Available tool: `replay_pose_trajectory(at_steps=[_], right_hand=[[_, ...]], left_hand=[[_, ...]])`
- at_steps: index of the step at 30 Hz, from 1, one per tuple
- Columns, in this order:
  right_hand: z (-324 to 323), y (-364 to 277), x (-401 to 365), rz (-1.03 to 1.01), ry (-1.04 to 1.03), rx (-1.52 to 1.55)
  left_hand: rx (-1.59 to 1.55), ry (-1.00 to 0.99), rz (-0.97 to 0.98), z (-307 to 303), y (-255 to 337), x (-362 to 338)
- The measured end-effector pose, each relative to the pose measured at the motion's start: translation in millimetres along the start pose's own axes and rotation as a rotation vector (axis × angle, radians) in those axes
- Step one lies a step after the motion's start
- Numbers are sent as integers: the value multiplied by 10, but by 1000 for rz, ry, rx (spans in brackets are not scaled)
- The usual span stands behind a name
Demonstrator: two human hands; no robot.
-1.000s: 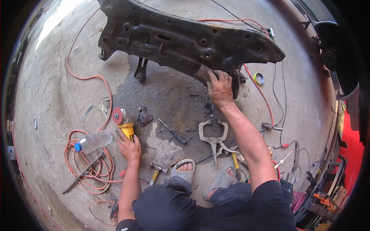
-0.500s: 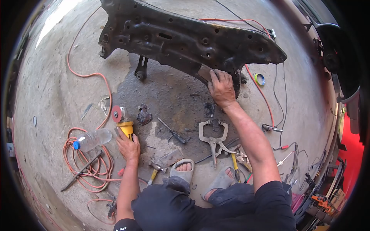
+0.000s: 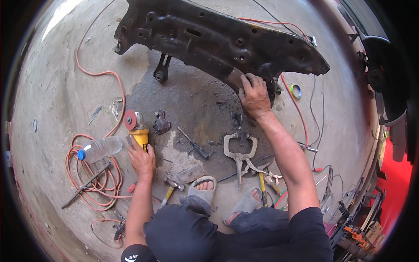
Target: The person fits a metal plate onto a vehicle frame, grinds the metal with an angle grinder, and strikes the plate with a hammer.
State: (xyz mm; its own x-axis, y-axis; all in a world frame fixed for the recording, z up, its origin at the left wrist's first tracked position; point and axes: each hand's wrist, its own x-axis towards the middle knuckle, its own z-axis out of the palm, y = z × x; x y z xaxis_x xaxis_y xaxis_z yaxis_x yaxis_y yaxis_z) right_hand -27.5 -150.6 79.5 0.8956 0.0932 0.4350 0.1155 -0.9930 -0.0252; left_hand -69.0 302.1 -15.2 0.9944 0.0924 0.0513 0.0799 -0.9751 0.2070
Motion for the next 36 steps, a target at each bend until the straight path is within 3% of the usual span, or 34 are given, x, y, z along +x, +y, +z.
replay_pose_trajectory(at_steps=[36], right_hand=[[59, -12, -26, 26, -57, 31]], left_hand=[[-12, -30, -20, -38, -24, 30]])
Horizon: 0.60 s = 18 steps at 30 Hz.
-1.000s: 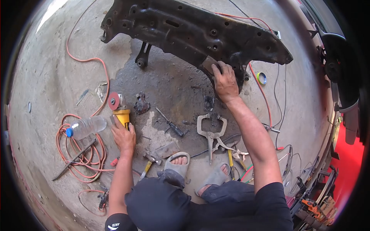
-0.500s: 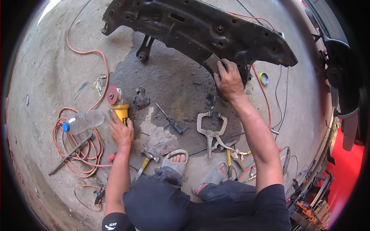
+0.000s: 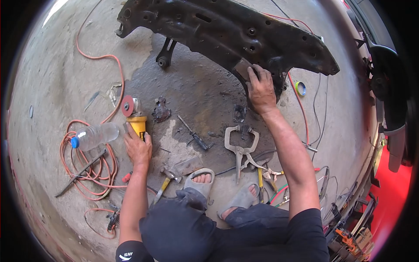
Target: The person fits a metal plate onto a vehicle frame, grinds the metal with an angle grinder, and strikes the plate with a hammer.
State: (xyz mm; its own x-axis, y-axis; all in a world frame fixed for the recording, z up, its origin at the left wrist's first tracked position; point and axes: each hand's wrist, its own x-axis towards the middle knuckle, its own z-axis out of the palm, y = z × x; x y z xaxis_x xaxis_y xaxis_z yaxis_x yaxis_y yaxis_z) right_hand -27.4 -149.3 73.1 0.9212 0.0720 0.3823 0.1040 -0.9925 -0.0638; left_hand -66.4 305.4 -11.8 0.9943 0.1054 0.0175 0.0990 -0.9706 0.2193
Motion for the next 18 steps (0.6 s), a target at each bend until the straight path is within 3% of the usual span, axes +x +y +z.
replay_pose_trajectory(at_steps=[18], right_hand=[[-38, 31, -25, 52, -15, 42]], left_hand=[[6, -2, 9, 67, -44, -5]])
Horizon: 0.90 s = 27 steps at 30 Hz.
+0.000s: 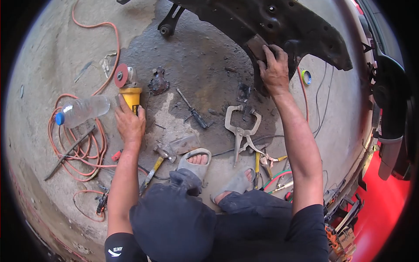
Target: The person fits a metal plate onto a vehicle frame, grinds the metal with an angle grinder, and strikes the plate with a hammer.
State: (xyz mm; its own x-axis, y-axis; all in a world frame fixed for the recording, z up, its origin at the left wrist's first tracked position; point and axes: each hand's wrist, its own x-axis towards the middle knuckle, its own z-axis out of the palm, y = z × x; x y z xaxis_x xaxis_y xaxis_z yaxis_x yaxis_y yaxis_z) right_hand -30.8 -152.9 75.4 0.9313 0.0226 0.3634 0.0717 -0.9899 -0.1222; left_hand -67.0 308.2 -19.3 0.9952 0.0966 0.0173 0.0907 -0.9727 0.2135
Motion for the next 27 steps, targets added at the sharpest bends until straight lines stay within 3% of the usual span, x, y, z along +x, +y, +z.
replay_pose_trajectory(at_steps=[27], right_hand=[[-58, 49, -26, -54, -46, -10]], left_hand=[[2, -13, -20, -37, 27, 10]])
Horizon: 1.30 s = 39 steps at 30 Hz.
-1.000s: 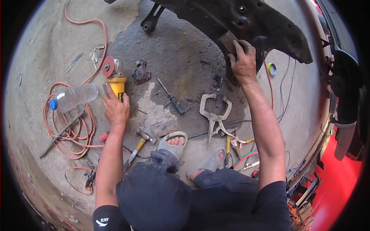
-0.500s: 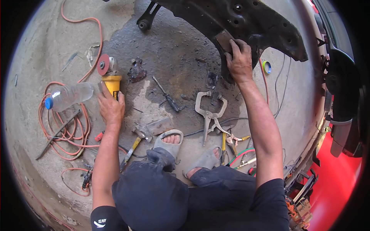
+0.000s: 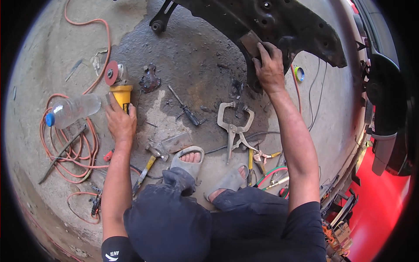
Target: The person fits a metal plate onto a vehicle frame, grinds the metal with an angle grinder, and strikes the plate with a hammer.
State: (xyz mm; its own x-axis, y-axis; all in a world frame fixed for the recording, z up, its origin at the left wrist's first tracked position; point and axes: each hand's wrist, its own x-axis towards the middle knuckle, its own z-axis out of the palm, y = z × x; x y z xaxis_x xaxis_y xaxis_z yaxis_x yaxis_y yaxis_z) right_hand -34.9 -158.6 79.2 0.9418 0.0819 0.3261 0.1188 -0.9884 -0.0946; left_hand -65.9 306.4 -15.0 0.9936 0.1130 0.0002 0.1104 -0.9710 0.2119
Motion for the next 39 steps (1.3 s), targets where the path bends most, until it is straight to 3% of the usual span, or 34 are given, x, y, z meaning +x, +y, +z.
replay_pose_trajectory(at_steps=[5, 12, 13, 17, 18, 20, 23, 26, 29, 30, 35, 37, 39], right_hand=[[27, -36, 15, 11, 34, -7], [28, -319, 225, 189, 67, -247], [23, -308, 253, 164, 79, -163], [-57, -520, 122, 452, -94, 455], [-30, -579, 4, 717, -260, 865], [42, -790, -298, 1085, -380, 1467], [113, -1148, -774, 1269, -455, 1661], [204, -1370, -1182, 1300, -565, 1688], [269, -1575, -1464, 1252, -637, 1686], [283, -1618, -1607, 1239, -634, 1674], [24, -1986, -2189, 1309, -526, 1560], [55, -2032, -2374, 1297, -500, 1505], [133, -2067, -2519, 1249, -480, 1400]], left_hand=[[12, -20, -6, -26, 14, 2], [45, 25, 30, 4, -19, -6], [36, 21, 27, 12, 3, 10], [90, 12, 7, 6, 61, 15], [108, 2, 3, 9, 67, -12], [122, 4, 13, 71, 126, -39], [148, -11, -5, 135, 142, -99], [144, -66, -52, 59, 249, -138], [88, 67, 58, -3, -11, -366], [16, 237, 127, -154, -28, -511], [-339, -251, 72, -511, -461, -1685], [-125, -316, 156, -384, -738, -2147], [-103, -320, 218, -189, -1059, -2374]])
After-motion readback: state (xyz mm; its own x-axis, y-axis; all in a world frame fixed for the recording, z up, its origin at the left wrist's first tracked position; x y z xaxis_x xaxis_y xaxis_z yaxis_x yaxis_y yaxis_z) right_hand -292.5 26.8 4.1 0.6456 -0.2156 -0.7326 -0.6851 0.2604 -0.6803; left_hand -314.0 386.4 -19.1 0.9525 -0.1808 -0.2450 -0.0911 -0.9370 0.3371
